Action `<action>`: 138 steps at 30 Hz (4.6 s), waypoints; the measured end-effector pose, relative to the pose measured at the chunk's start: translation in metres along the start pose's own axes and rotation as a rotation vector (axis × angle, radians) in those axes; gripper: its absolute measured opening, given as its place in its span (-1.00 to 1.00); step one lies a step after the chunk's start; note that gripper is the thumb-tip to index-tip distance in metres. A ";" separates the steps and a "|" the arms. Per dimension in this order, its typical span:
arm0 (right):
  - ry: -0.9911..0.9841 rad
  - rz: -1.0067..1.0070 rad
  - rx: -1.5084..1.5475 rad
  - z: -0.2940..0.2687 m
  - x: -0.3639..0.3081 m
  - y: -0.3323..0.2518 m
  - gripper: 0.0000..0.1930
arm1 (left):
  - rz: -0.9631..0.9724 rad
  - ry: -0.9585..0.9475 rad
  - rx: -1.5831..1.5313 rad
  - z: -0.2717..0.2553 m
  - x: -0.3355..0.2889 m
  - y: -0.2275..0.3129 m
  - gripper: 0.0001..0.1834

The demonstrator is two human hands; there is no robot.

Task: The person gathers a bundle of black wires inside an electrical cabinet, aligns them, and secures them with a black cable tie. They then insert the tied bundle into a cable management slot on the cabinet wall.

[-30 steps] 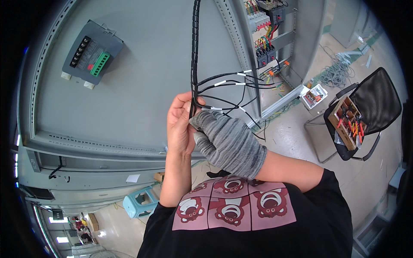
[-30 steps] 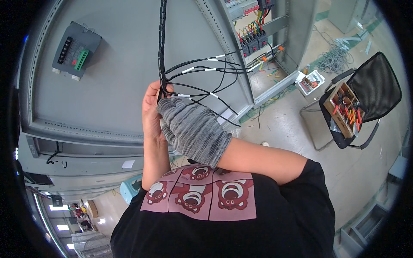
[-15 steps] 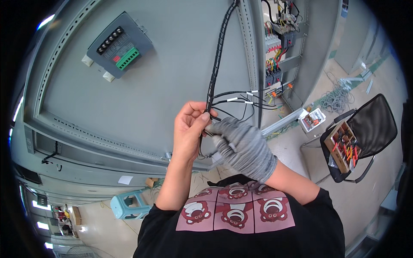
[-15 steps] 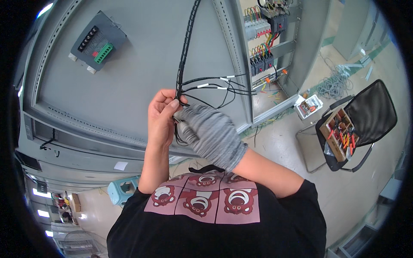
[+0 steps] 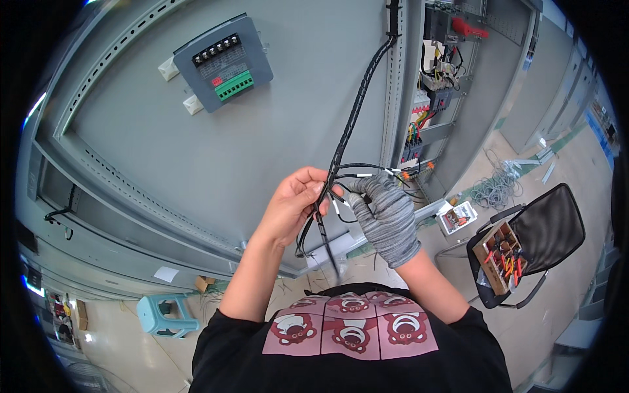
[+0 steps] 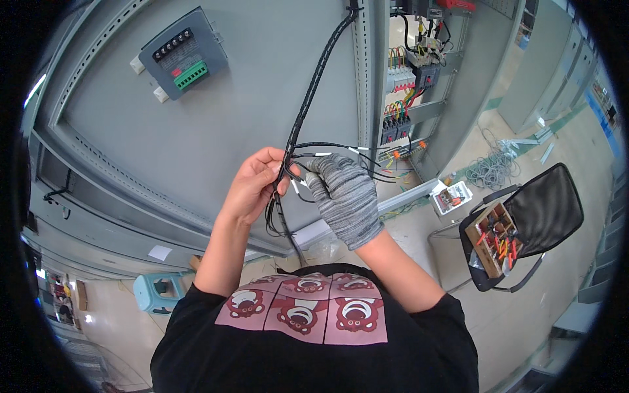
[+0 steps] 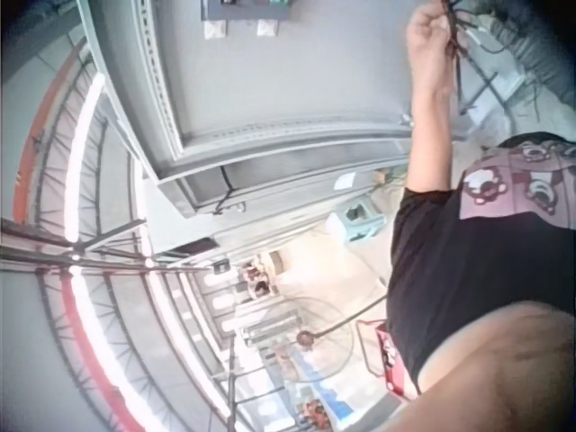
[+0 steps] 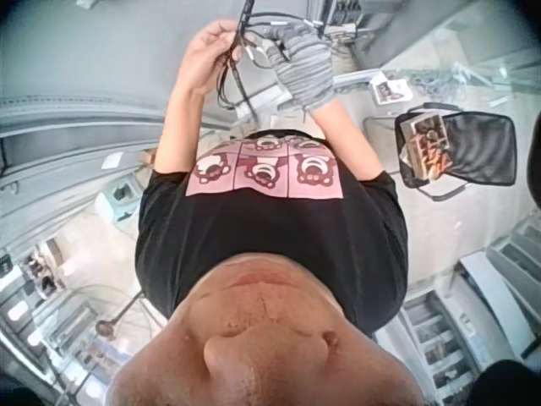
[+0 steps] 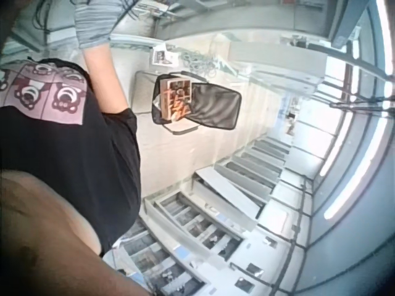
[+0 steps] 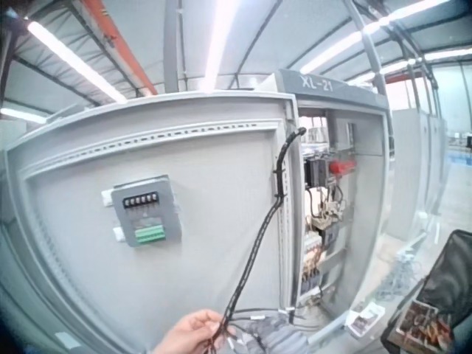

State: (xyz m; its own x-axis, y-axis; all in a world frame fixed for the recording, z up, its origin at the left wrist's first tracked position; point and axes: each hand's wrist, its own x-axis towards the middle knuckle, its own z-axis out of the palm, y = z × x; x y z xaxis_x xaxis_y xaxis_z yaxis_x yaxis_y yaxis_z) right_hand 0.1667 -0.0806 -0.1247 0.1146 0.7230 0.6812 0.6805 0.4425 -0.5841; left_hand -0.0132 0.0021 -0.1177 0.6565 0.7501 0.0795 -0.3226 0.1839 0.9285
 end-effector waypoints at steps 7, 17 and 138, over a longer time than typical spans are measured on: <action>-0.017 -0.038 -0.061 0.004 -0.004 0.008 -0.82 | -0.165 -0.100 -0.156 -0.010 0.017 -0.009 -0.85; -0.052 0.179 0.126 0.003 -0.008 0.024 -0.85 | -0.192 -0.161 -0.123 -0.008 0.024 -0.007 -0.90; -0.584 -0.096 -0.032 -0.011 0.082 0.039 -0.74 | 0.335 0.305 0.985 0.015 0.007 -0.009 -0.73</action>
State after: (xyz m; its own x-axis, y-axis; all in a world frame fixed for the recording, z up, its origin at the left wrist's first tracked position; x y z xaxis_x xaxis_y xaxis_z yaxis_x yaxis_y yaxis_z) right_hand 0.2110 -0.0100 -0.0866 -0.3596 0.8570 0.3691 0.6908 0.5104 -0.5121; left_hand 0.0045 -0.0041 -0.1197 0.3954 0.8186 0.4165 0.3247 -0.5488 0.7703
